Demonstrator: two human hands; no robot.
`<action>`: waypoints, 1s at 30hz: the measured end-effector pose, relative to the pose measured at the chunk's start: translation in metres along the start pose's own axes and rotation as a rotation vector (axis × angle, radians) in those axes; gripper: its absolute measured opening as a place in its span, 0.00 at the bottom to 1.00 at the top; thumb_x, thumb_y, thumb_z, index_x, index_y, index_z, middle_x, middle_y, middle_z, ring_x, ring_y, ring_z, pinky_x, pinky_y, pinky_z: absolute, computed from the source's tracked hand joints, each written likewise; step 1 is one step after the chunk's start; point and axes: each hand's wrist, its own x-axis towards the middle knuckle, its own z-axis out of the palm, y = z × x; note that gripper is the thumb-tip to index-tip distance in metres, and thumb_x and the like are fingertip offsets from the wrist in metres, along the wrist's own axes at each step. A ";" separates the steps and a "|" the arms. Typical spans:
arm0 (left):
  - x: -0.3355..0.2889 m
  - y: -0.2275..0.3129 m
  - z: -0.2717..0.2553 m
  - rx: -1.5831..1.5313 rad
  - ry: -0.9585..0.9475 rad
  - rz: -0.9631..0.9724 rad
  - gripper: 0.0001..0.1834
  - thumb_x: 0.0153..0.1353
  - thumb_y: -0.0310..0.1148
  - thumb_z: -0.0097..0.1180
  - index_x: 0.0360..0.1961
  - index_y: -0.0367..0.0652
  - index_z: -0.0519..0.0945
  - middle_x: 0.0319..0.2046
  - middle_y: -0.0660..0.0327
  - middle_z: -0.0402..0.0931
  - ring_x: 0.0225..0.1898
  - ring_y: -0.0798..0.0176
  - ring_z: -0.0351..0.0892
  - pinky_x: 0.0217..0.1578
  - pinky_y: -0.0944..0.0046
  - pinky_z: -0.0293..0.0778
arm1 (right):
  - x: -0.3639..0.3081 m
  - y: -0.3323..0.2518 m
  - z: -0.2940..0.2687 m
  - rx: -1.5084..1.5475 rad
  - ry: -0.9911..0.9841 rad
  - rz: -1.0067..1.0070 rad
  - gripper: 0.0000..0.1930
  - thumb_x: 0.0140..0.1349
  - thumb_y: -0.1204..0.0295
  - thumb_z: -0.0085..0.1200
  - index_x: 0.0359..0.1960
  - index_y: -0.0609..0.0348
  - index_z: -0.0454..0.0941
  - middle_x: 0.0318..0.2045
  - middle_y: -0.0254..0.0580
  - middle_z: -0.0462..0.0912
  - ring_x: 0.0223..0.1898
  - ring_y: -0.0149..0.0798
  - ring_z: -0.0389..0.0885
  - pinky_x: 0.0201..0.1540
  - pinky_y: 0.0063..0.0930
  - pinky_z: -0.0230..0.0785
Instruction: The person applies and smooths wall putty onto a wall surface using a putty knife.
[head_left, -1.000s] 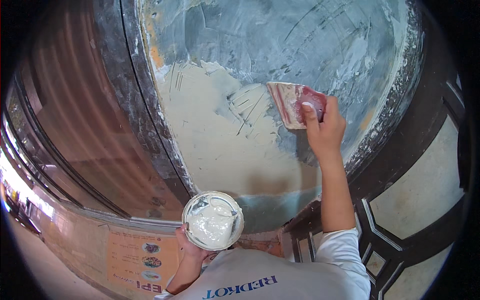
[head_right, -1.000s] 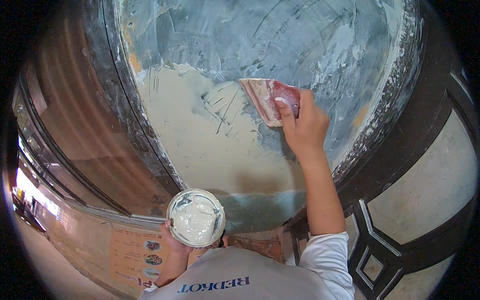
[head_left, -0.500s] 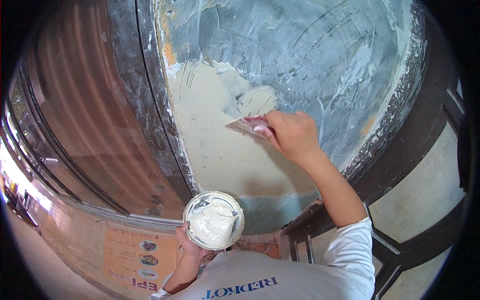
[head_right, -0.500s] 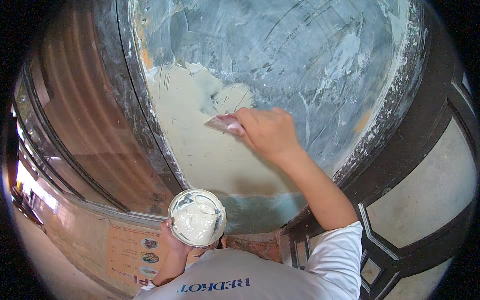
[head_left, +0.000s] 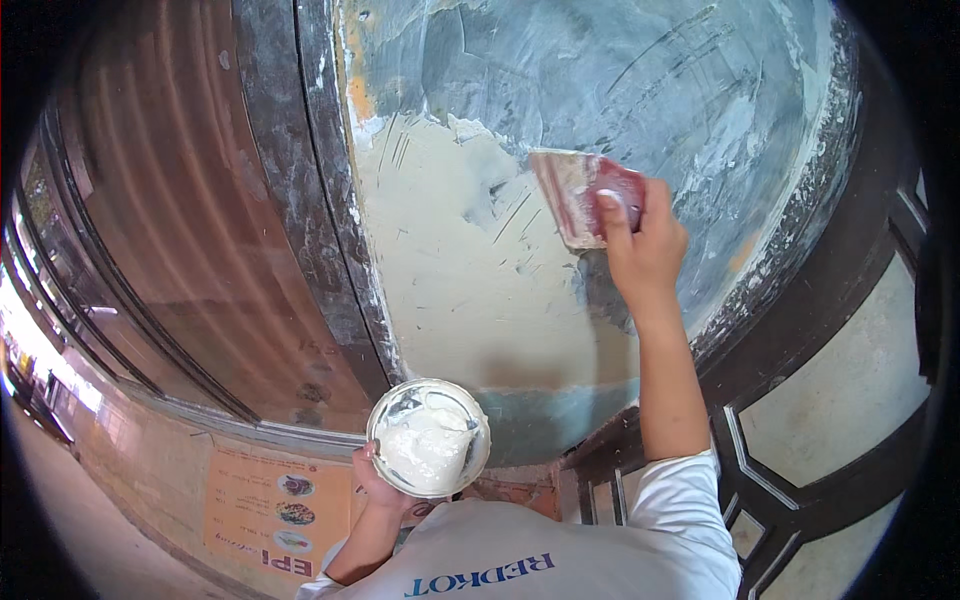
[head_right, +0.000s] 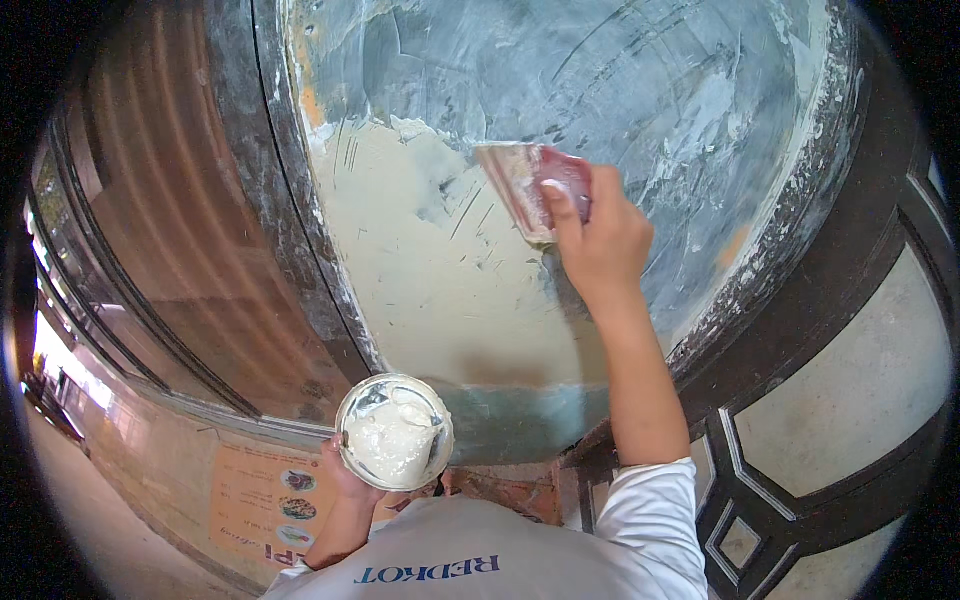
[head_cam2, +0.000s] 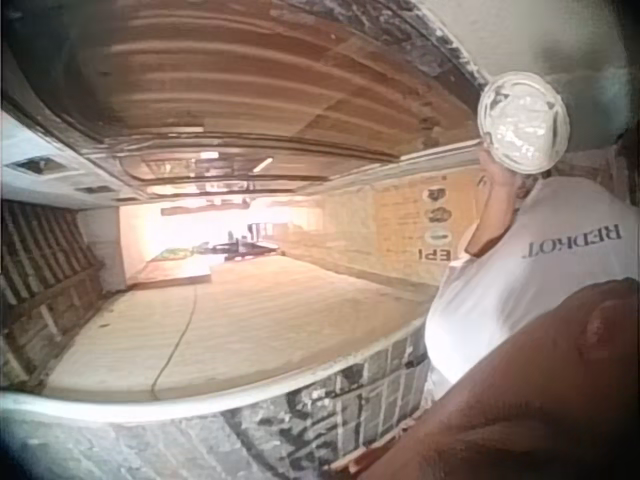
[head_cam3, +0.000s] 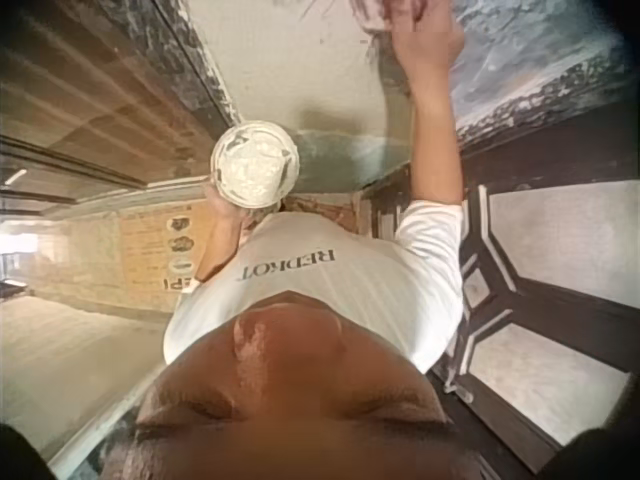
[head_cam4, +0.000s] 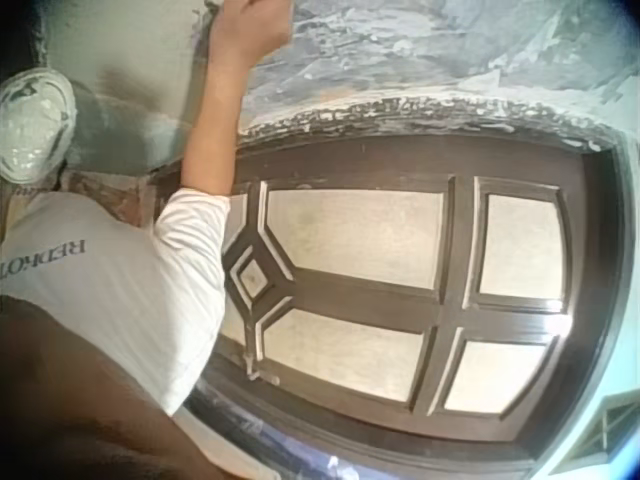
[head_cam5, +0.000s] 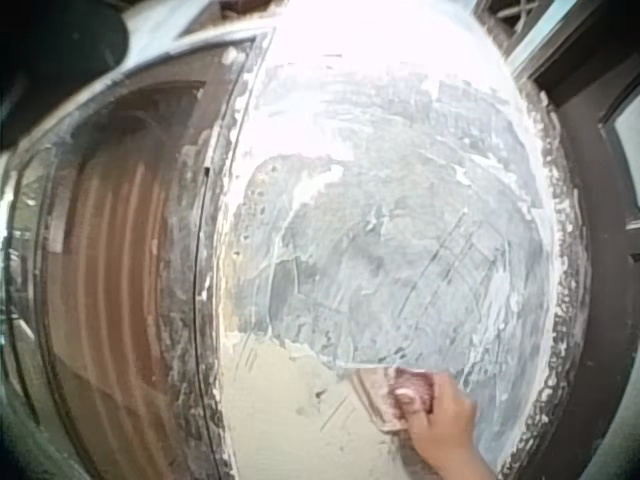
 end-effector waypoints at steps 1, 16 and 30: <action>0.001 -0.001 -0.001 -0.001 -0.002 0.000 0.41 0.52 0.56 0.42 0.61 0.37 0.66 0.57 0.47 0.69 0.55 0.46 0.72 0.55 0.49 0.71 | -0.004 0.001 -0.001 -0.001 0.006 -0.024 0.15 0.58 0.56 0.57 0.33 0.54 0.74 0.22 0.43 0.79 0.21 0.52 0.76 0.24 0.41 0.66; 0.005 0.003 -0.008 -0.003 0.046 0.004 0.40 0.53 0.56 0.42 0.60 0.36 0.66 0.56 0.47 0.70 0.54 0.45 0.73 0.54 0.48 0.72 | -0.047 0.016 0.009 -0.167 -0.349 -0.307 0.17 0.60 0.54 0.56 0.37 0.55 0.75 0.23 0.45 0.79 0.24 0.51 0.79 0.27 0.42 0.69; 0.008 0.003 -0.011 -0.027 0.012 -0.069 0.39 0.53 0.56 0.42 0.59 0.36 0.68 0.56 0.48 0.71 0.54 0.46 0.73 0.53 0.50 0.71 | -0.056 0.049 -0.010 -0.033 0.098 0.200 0.14 0.56 0.58 0.59 0.35 0.54 0.76 0.26 0.43 0.81 0.26 0.47 0.79 0.28 0.37 0.66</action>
